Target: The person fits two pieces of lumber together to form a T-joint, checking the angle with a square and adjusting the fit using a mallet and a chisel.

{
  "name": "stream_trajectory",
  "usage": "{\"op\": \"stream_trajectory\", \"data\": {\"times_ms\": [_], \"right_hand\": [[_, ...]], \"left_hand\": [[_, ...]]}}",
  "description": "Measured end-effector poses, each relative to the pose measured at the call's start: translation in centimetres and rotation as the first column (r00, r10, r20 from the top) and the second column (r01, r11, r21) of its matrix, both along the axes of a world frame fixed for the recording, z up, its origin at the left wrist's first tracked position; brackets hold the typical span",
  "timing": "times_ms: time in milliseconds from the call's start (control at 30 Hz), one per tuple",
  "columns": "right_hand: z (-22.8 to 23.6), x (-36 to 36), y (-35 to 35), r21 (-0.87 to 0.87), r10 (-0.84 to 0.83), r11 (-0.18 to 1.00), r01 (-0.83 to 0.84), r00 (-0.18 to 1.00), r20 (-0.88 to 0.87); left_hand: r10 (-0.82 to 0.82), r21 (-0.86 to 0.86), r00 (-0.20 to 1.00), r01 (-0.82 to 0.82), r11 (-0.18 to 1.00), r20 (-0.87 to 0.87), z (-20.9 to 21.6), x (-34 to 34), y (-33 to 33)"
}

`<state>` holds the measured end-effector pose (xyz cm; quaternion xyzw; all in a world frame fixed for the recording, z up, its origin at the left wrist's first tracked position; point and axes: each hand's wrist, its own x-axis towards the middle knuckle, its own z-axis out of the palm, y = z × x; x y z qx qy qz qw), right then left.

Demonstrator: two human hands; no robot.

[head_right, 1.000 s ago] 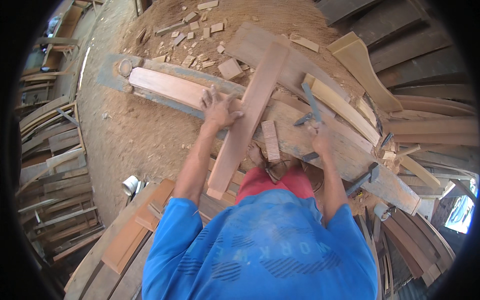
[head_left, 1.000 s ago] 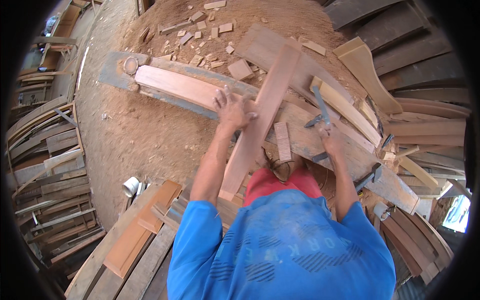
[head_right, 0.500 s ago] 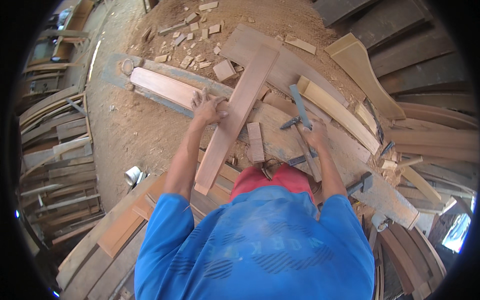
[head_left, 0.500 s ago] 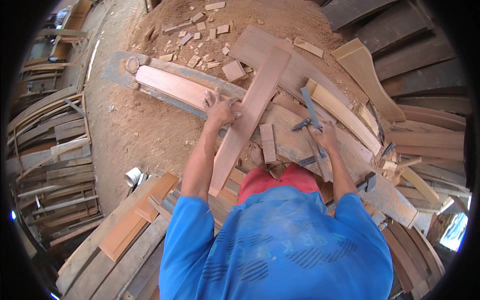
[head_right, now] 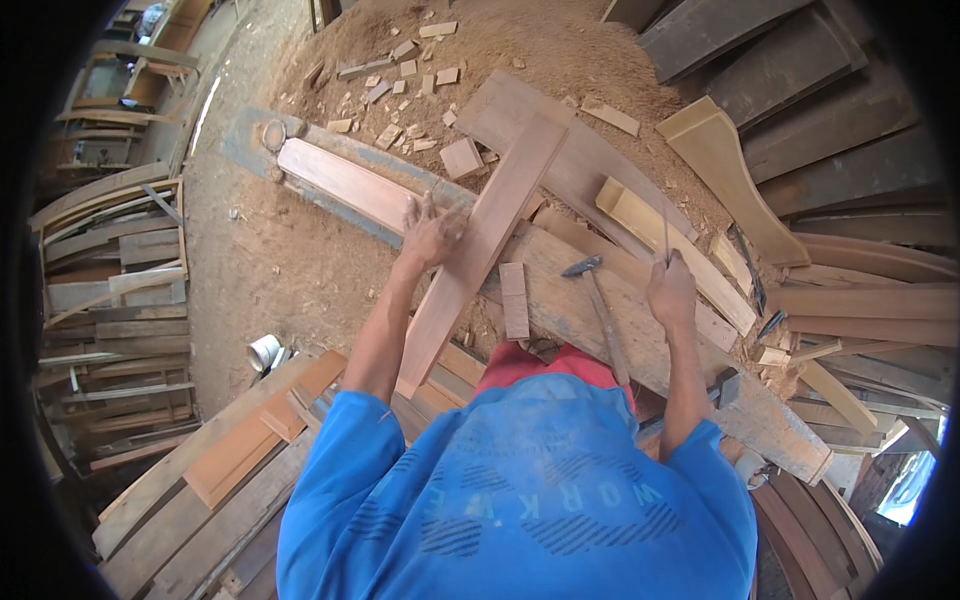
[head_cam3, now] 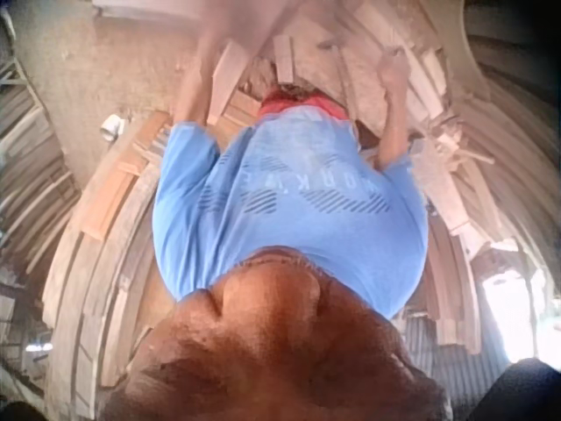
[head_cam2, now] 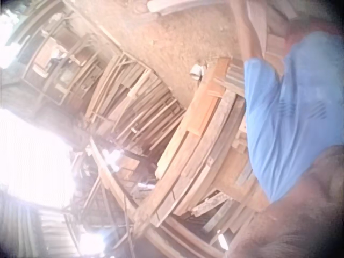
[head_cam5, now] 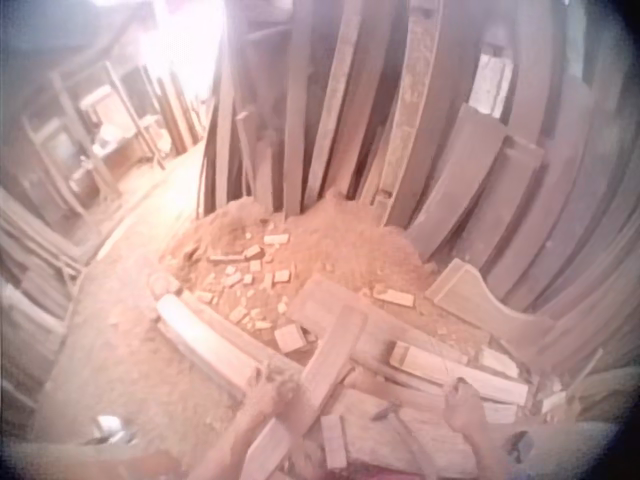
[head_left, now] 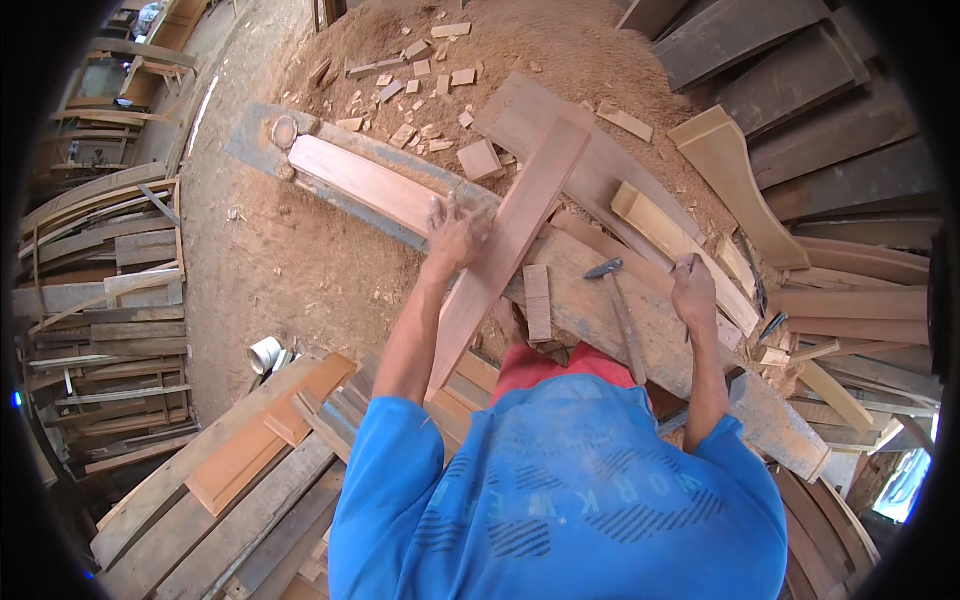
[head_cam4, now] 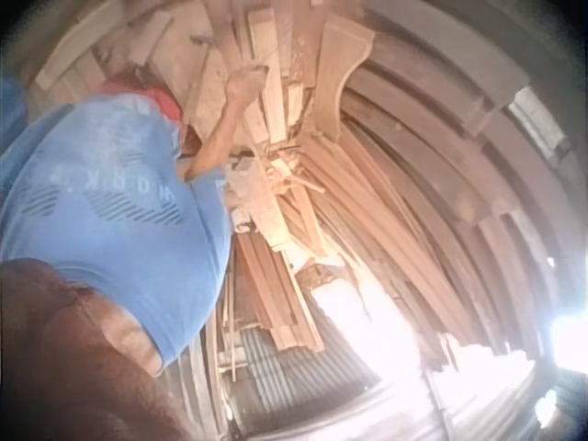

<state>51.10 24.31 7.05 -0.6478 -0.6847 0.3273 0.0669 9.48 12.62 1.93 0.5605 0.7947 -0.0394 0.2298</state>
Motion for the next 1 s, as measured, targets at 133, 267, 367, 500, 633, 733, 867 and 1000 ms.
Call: {"op": "stream_trajectory", "data": {"times_ms": [133,267,367,500,633,733,867,1000], "right_hand": [[3.7,-4.5,-0.2,-0.421,-0.306,0.905,0.068,0.789,-0.532],[5.7,-14.7,-1.9,-0.657,-0.409,0.652,-0.377,0.554,-0.725],[5.6,-21.1,-3.1,-0.598,-0.180,0.600,-0.532,0.638,-0.749],[3.4,-26.1,-4.0,-0.406,0.009,0.766,-0.498,0.640,-0.768],[-1.8,-24.8,-1.7,-0.057,0.354,0.912,-0.406,0.851,-0.389],[-4.1,-22.4,-0.6,-0.156,0.380,0.906,-0.393,0.919,-0.108],[-5.8,-21.9,-1.0,-0.193,0.387,0.906,-0.377,0.922,0.012],[-7.4,-22.7,-1.8,-0.094,0.397,0.916,-0.389,0.914,0.081]], "left_hand": [[-0.350,0.522,0.875,0.138,0.842,0.334,4.6,5.8,-0.9],[-0.414,0.249,0.494,0.367,0.896,0.765,9.3,10.5,-4.8],[-0.019,-0.101,0.386,0.287,0.953,0.922,10.5,9.4,-6.6],[-0.039,0.230,0.582,-0.258,0.938,0.812,7.2,6.9,-12.1],[0.394,0.035,0.556,-0.608,0.794,0.732,3.2,1.9,-15.7],[0.524,-0.093,0.635,-0.583,0.807,0.567,0.7,-1.7,-16.8],[0.482,-0.080,0.671,-0.536,0.840,0.563,-2.8,-2.5,-17.2],[0.523,-0.197,0.634,-0.512,0.836,0.570,-2.4,-2.5,-14.9]]}}
